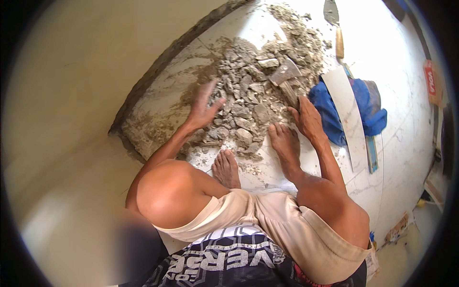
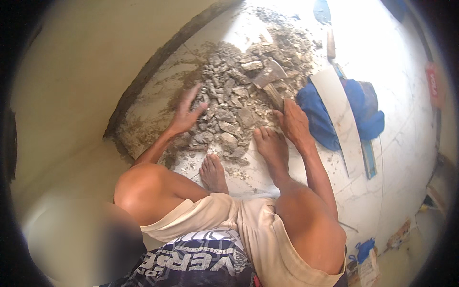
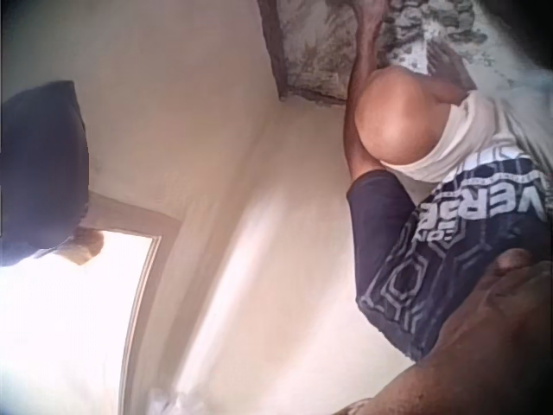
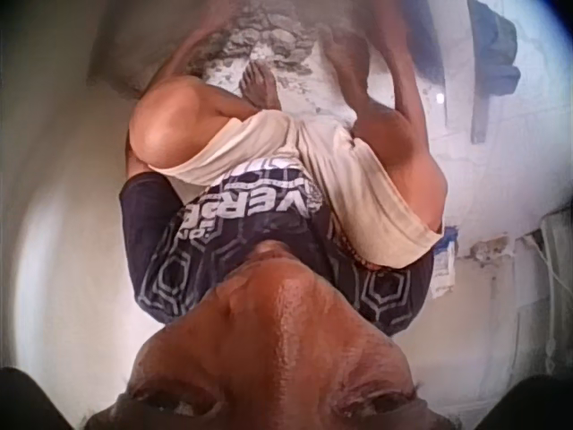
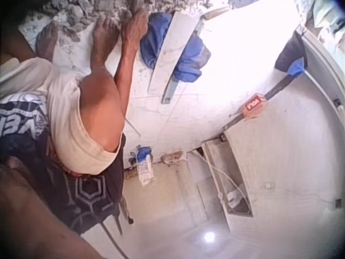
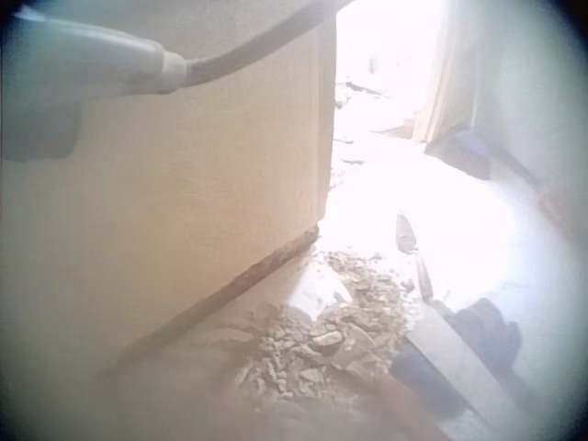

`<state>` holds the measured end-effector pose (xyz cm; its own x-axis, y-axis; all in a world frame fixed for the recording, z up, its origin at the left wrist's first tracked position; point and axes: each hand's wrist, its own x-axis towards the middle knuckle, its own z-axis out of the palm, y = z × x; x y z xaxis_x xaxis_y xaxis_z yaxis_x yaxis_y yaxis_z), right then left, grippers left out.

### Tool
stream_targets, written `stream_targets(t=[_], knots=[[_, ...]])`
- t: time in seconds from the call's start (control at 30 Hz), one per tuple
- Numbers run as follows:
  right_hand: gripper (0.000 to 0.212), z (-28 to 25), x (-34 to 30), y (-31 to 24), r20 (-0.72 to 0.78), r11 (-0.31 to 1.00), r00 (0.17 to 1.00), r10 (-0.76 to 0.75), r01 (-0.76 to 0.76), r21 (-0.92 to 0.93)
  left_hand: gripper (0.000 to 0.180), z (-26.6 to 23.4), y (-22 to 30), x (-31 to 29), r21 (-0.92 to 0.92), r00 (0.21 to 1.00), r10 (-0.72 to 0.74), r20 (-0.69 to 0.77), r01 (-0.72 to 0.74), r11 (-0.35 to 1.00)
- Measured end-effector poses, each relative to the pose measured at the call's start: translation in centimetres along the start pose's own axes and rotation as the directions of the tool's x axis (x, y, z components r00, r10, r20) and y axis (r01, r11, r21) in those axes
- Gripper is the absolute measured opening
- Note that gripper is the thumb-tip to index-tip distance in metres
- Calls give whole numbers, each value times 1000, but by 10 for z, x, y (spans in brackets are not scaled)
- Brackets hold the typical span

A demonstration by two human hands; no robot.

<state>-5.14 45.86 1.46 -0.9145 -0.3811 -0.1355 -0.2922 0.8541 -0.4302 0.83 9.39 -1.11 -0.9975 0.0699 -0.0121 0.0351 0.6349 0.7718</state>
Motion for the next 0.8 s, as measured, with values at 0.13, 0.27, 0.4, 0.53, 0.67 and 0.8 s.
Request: stream_targets(t=[0.13, 0.27, 0.4, 0.53, 0.67, 0.8], knots=[[38, -28, -5, -6, 156, 949, 956, 250, -273, 155, 58, -6, 4, -5, -77, 933, -326, -154, 317, 945], [41, -47, 6, 3, 113, 968, 979, 172, -189, 163, 52, -30, -12, -16, -65, 882, -388, -266, 385, 921], [39, -67, -23, 33, 264, 947, 932, 250, -292, 133, 48, -36, -6, -14, -126, 873, -430, -232, 412, 903], [39, -55, -60, 58, 106, 953, 966, 234, -250, 173, 47, -51, -12, -14, -140, 890, -389, -237, 365, 920], [44, -43, -76, 49, 15, 947, 975, 224, -221, 234, 35, -51, -1, -23, -221, 914, -401, -57, 380, 898], [44, -47, -86, 46, 56, 938, 955, 293, -298, 177, 19, -24, 20, -67, 21, 933, 194, 304, -210, 977]])
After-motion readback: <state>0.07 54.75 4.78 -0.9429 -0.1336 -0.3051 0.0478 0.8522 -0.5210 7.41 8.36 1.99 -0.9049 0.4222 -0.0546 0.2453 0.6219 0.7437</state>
